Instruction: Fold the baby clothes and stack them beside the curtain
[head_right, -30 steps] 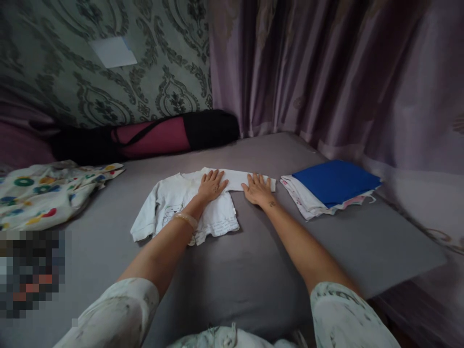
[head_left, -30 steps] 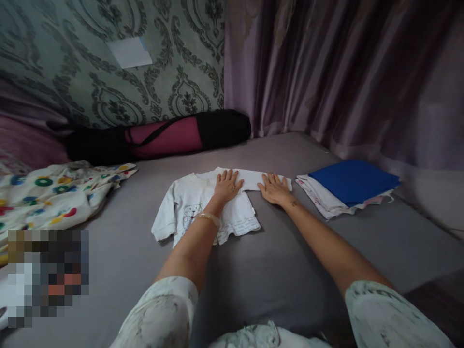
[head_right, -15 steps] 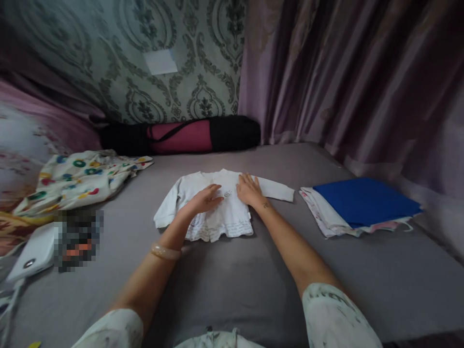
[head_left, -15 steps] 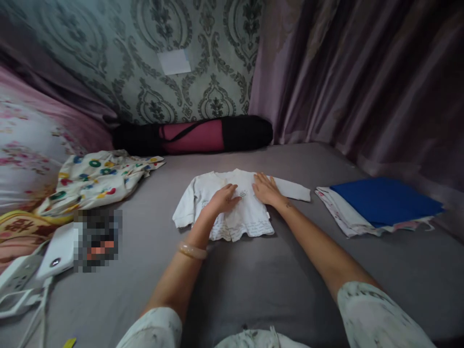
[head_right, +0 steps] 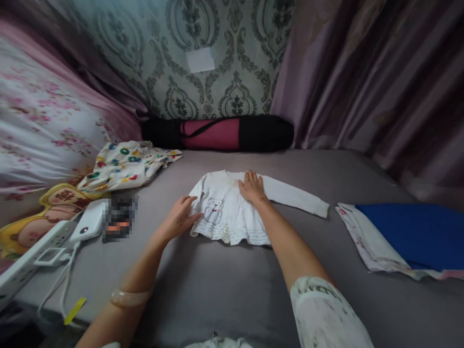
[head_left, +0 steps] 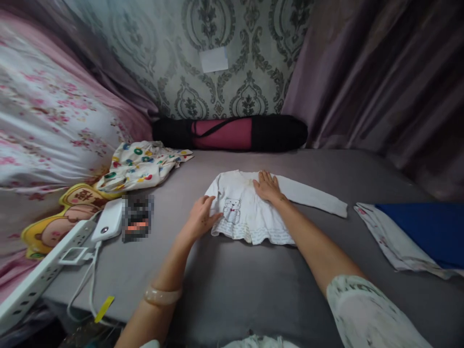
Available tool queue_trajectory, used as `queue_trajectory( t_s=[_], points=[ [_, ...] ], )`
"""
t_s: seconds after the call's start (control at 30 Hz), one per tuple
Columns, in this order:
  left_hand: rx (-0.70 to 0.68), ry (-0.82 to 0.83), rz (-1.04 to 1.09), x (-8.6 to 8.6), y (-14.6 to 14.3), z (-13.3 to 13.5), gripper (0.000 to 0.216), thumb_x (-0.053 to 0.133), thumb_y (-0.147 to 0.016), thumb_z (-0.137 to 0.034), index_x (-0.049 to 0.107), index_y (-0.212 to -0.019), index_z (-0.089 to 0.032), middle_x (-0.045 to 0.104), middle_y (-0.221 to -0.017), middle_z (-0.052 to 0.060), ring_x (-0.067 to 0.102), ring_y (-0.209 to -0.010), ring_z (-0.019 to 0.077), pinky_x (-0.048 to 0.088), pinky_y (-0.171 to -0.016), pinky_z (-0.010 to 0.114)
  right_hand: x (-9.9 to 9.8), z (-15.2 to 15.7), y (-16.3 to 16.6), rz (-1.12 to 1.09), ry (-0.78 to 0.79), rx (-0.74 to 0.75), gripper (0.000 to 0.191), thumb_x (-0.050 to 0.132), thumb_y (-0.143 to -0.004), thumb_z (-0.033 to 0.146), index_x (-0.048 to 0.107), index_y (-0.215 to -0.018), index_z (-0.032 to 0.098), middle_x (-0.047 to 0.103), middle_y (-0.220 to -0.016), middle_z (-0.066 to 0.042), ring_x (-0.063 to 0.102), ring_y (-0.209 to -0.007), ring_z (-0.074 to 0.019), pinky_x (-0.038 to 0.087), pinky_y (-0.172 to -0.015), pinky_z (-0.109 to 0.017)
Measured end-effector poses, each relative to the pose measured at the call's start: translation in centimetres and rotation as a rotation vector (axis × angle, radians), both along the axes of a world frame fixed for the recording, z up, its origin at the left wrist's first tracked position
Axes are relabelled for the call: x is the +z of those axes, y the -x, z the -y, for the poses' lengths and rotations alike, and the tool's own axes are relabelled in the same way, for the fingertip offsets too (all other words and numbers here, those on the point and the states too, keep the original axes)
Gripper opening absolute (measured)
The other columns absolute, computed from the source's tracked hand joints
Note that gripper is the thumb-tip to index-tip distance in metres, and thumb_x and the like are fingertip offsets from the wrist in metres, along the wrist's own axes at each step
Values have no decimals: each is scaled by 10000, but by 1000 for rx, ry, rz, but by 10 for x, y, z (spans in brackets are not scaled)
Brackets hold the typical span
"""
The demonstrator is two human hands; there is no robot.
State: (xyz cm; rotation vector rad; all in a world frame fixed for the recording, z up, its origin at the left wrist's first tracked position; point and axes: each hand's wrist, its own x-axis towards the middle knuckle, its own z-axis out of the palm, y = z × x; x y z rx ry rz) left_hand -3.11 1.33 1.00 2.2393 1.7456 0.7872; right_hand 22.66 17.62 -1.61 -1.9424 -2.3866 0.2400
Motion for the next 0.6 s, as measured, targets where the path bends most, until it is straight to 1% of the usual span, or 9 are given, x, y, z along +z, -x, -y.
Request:
queue_trajectory(
  t_s=[0.07,0.13,0.23,0.3,0.37,0.47,0.6],
  points=[
    [32,38,11,-4,11,11,552,652,-812,-424,498,-1286,-189,527,-1252,154,531,-1156,282,445,-994,436,4,0,2,3,30,-8,646,171,-992,435,215,-1520,66,149,-1601,-143,124,-1467,-257,108,-1167,-472],
    [52,86,16,-7,19,19,568,655,-810,-408,476,-1305,-195,515,-1269,151,516,-1174,274,438,-1007,422,10,2,10,-10,-3,9,619,185,-990,395,252,-1507,60,186,-1592,-151,140,-1464,-266,112,-1164,-483],
    [73,128,-18,-10,24,24,533,629,-827,-340,448,-1312,-217,499,-1300,131,484,-1211,261,415,-1034,412,18,8,36,-61,-75,142,587,192,-986,349,288,-1494,71,229,-1582,-139,147,-1464,-244,90,-1173,-451],
    [75,131,-61,-10,23,25,484,600,-844,-314,448,-1297,-235,499,-1314,114,479,-1211,258,414,-1029,414,20,11,57,-89,-41,254,585,197,-987,354,276,-1503,91,215,-1590,-118,137,-1468,-224,82,-1179,-421],
    [69,134,-115,-8,21,24,412,566,-866,-301,467,-1262,-240,531,-1287,100,499,-1174,258,432,-995,409,19,11,77,-94,11,317,592,206,-990,369,256,-1512,95,196,-1595,-112,125,-1471,-219,74,-1182,-410],
    [68,143,-188,-2,15,25,281,521,-888,-274,526,-1166,-235,604,-1172,85,534,-1110,255,455,-947,386,15,7,97,-81,33,312,609,201,-996,394,250,-1510,72,206,-1591,-127,122,-1471,-228,65,-1183,-407],
    [43,125,-219,3,9,25,169,472,-894,-231,597,-1008,-231,652,-1088,81,560,-1087,240,454,-946,365,9,3,105,-68,20,265,640,178,-997,433,254,-1509,57,203,-1591,-129,119,-1470,-240,73,-1182,-429]
  ],
)
